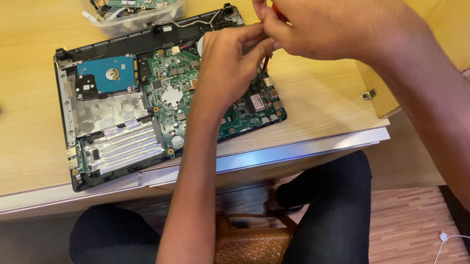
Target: The person uses a screwdriver to remove screws from the motherboard of a disassembled laptop. They then use their fingers to disconnect a small ribbon cable from the board.
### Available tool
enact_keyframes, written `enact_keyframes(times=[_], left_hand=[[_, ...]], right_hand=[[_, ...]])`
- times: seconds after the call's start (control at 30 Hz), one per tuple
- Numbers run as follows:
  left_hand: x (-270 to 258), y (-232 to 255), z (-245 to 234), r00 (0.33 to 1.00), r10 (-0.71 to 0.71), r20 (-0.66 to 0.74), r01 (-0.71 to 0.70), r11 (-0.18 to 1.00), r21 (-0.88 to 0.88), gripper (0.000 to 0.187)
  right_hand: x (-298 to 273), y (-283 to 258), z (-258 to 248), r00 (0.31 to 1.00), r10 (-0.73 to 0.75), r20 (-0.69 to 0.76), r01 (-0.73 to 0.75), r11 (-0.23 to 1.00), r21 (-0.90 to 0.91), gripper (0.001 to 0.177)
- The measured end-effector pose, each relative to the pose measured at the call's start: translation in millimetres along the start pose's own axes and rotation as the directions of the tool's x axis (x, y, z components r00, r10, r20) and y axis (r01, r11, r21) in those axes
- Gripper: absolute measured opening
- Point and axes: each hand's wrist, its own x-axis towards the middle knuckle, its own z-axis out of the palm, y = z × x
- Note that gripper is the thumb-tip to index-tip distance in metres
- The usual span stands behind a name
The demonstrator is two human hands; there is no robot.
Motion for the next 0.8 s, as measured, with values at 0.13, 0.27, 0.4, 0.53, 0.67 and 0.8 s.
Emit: enact_keyframes(times=[0.13, 0.27, 0.4, 0.53, 0.67, 0.8], left_hand=[[0.0, 2.3, 17.4, 0.988, -0.092, -0.126, 0.131, 0.929, 0.346, 0.037], [-6.9, 0.3, 30.1, 0.950, 0.037, -0.310, 0.100, 0.905, 0.413, 0.031], [-7.1, 12.9, 13.2, 0.996, -0.085, 0.016, 0.084, 0.993, 0.082, 0.039], [-10.9, -0.4, 6.6, 1.000, -0.010, 0.018, 0.012, 0.991, -0.132, 0.022], [-11.8, -4.9, 21.1, 0.964, -0.061, -0.258, 0.089, 0.991, 0.101, 0.025], [-10.2, 11.8, 14.0, 0.943, -0.089, -0.319, 0.137, 0.982, 0.131, 0.032]], right_hand=[[1.6, 1.4, -5.3, 0.994, 0.092, 0.061, -0.094, 0.995, 0.040, 0.029], [2.0, 11.9, 2.0, 1.000, 0.003, -0.007, -0.003, 0.999, -0.040, 0.032], [2.0, 11.3, 9.3, 0.996, -0.026, -0.081, 0.021, 0.997, -0.070, 0.027], [4.6, -1.8, -3.4, 0.998, -0.045, 0.033, 0.044, 0.998, 0.051, 0.034], [15.7, 14.3, 15.3, 0.992, -0.092, -0.083, 0.063, 0.951, -0.304, 0.027], [12.3, -4.6, -3.7, 0.998, -0.063, 0.002, 0.062, 0.982, -0.177, 0.028]])
